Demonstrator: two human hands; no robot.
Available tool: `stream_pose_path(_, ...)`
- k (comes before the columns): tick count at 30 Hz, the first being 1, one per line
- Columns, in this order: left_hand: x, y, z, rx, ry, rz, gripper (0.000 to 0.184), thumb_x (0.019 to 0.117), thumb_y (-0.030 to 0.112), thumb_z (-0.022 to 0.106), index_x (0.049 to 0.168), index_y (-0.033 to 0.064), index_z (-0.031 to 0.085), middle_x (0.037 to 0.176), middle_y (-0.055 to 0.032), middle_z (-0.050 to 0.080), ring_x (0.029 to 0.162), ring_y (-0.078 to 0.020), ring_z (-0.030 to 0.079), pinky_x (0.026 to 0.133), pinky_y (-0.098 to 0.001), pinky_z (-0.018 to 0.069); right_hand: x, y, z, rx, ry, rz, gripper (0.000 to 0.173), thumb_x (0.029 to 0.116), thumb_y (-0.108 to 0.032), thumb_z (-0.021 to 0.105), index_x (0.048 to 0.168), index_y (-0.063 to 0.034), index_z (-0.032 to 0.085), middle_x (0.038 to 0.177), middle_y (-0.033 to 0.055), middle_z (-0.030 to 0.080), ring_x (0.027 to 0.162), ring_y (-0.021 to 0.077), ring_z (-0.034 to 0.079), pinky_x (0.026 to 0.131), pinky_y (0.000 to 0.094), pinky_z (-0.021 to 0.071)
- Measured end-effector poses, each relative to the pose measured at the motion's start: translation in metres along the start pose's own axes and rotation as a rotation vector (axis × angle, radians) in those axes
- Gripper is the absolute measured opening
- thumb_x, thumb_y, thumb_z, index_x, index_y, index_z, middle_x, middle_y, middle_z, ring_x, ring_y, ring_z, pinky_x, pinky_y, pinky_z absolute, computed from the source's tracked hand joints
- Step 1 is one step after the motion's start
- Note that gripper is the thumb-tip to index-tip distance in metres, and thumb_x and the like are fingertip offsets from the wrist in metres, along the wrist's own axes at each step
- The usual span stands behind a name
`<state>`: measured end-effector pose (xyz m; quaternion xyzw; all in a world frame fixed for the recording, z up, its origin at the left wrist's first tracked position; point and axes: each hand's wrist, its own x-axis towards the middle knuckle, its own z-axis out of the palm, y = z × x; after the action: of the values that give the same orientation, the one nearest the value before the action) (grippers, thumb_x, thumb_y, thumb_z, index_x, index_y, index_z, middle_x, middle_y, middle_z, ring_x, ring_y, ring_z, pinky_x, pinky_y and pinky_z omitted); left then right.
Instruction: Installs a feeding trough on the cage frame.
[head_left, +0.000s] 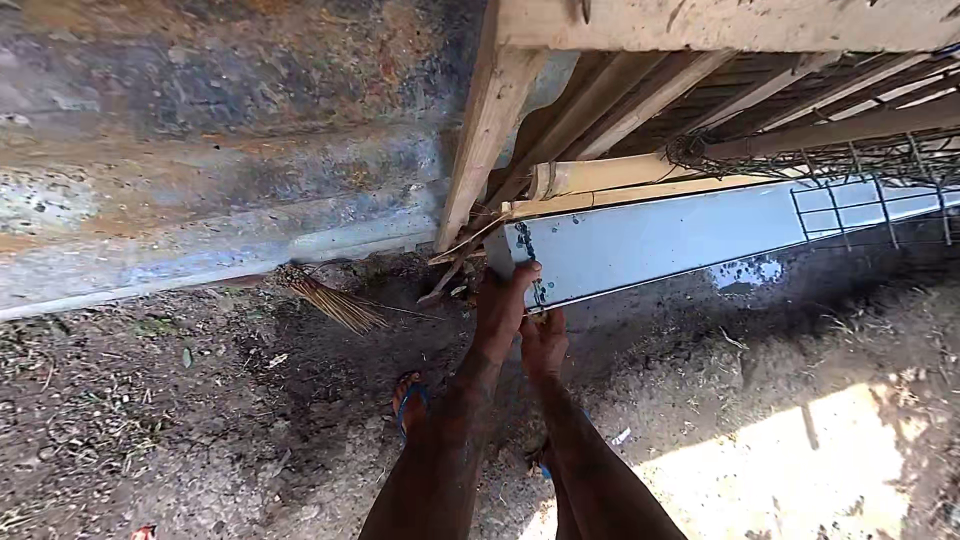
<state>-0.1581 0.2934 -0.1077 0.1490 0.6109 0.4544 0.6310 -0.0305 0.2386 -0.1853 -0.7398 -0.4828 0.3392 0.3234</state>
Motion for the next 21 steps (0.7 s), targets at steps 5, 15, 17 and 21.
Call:
stream_pose_path(5,-0.003,-0.001,-0.001,-0.003,0.014,0.013,0.063,0.0883,0.053,0.070,0.131,0.0082,0.060,0.118,-0.0121,0.070,0.113,-0.0246,0.066,0.095,-0.0514,0.0545,0.003,0.004,0.010,0.046,0.046,-0.063,0.059,0.0775,-0.015,0.080,0.130,0.0036,0.061,0.125,0.0197,0.066,0.118,0.0238,0.066,0.101,0.0413,0.0564)
stream_pose_path(15,-0.019,0.015,-0.006,0.096,-0.022,0.083,0.068,0.0868,0.059,0.067,0.138,0.0161,0.055,0.113,-0.0088,0.070,0.100,-0.0209,0.069,0.081,-0.0459,0.0590,0.016,0.017,0.009,0.647,-0.230,-0.041,0.033,0.0844,-0.003,0.066,0.117,-0.0039,0.066,0.104,0.0027,0.073,0.097,0.0117,0.070,0.089,0.0355,0.0601)
stream_pose_path(17,-0.020,0.009,-0.006,0.078,0.000,0.092,0.068,0.0860,0.060,0.066,0.136,0.0154,0.057,0.112,-0.0088,0.070,0.099,-0.0207,0.069,0.079,-0.0446,0.0588,0.011,0.018,0.009,0.693,-0.236,-0.001,0.037,0.0830,-0.001,0.067,0.120,-0.0015,0.064,0.107,0.0068,0.072,0.099,0.0154,0.070,0.090,0.0382,0.0602)
stream_pose_path(21,-0.025,0.001,0.000,0.015,0.022,0.125,0.062,0.0872,0.052,0.068,0.135,0.0137,0.057,0.114,-0.0065,0.069,0.105,-0.0186,0.067,0.087,-0.0446,0.0570,0.009,0.016,0.008,0.785,-0.214,0.034,0.032,0.0782,0.000,0.068,0.110,-0.0039,0.066,0.097,0.0032,0.073,0.089,0.0120,0.071,0.082,0.0345,0.0615)
